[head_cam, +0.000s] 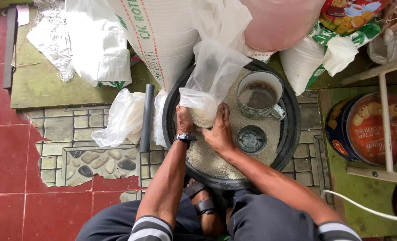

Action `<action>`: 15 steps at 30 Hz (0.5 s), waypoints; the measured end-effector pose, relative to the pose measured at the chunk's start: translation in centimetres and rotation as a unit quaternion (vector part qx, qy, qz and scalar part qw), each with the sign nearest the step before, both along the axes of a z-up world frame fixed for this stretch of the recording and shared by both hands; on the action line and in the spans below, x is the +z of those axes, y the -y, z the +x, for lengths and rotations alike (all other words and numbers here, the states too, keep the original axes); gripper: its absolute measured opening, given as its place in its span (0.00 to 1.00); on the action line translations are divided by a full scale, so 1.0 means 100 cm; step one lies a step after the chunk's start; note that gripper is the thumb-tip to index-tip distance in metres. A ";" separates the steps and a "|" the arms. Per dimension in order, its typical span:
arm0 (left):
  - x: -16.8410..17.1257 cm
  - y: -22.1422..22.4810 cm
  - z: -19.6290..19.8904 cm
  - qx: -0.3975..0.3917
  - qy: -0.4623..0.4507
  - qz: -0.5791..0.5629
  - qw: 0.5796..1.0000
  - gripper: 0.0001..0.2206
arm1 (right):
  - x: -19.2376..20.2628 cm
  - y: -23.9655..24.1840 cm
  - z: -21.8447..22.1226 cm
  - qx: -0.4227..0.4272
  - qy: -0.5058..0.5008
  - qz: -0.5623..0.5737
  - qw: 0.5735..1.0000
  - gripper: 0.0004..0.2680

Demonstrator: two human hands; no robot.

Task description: The person fills small plastic bags with rice by scooping the rice from a large container using a metal cup and a green patterned mug, then pouring the rice into the bags.

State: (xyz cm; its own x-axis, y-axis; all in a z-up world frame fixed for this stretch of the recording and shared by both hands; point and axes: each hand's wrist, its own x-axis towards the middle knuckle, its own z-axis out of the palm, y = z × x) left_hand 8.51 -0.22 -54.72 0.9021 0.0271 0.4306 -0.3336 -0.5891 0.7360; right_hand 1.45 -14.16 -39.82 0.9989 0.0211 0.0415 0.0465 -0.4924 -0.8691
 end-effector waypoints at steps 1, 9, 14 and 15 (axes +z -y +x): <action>0.024 0.011 -0.002 0.029 -0.089 -0.089 0.992 0.16 | -0.005 -0.002 0.003 -0.030 0.044 -0.014 0.998 0.40; 0.165 0.024 -0.017 0.117 -0.216 -0.154 0.957 0.27 | 0.021 0.005 0.009 -0.032 0.173 0.005 0.984 0.40; 0.254 0.041 -0.041 0.131 -0.254 -0.214 0.934 0.28 | 0.078 0.017 -0.004 -0.027 0.198 0.009 0.980 0.38; 0.268 0.040 -0.043 0.131 -0.251 -0.213 0.935 0.28 | 0.084 0.021 -0.007 -0.026 0.201 0.010 0.979 0.38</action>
